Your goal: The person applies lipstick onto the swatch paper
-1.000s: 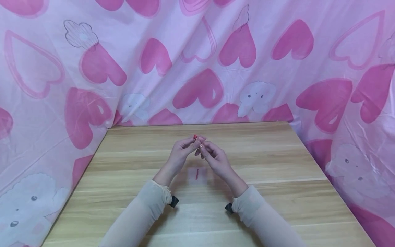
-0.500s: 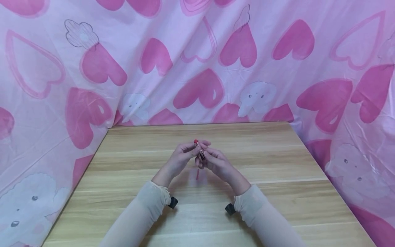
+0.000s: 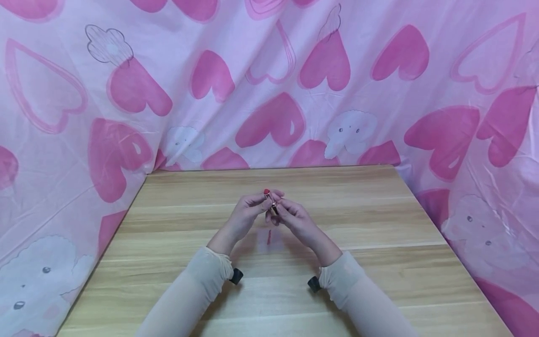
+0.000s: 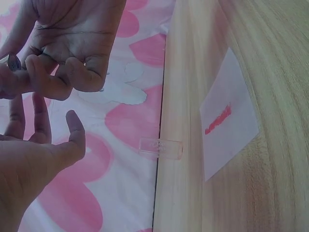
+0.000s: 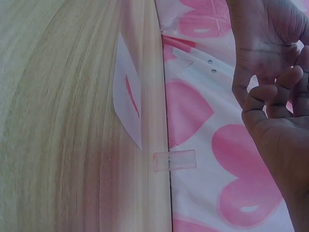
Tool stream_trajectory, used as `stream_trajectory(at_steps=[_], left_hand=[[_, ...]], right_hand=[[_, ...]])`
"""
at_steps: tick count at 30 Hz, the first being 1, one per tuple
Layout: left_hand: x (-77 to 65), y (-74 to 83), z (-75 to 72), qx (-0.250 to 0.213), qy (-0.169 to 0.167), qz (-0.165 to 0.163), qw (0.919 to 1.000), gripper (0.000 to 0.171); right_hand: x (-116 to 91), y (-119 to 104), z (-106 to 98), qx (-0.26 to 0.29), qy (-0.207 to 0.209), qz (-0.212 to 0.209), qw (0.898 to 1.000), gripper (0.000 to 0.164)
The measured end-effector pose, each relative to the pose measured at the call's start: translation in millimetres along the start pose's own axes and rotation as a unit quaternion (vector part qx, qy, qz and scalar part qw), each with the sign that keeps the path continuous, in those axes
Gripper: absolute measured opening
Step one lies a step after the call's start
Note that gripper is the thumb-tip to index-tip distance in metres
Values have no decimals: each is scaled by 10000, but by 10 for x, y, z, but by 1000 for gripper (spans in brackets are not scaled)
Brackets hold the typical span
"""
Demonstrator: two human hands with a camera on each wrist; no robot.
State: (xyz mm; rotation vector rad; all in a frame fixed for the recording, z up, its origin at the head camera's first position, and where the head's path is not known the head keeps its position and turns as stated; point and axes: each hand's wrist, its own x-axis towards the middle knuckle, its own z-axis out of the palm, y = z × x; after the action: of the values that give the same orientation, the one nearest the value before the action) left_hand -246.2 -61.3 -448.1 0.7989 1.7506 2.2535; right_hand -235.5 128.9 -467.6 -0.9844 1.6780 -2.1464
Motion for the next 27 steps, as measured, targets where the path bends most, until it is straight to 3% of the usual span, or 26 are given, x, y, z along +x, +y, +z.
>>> stream_trajectory(at_steps=[6, 13, 21, 27], left_hand=[[6, -8, -2, 44, 123, 58, 9999, 25], [22, -17, 11, 242, 449, 131, 9986, 26], [66, -25, 57, 160, 981, 135, 9950, 24], [94, -18, 89, 198, 1112, 142, 9935, 25]], right_hand=[[7, -6, 2, -293, 211, 16, 9993, 46], [39, -5, 45, -795, 817, -165, 9933, 22], [61, -31, 86, -1997, 1947, -230, 9601, 25], [62, -252, 200, -2609, 2231, -362, 9385, 21]])
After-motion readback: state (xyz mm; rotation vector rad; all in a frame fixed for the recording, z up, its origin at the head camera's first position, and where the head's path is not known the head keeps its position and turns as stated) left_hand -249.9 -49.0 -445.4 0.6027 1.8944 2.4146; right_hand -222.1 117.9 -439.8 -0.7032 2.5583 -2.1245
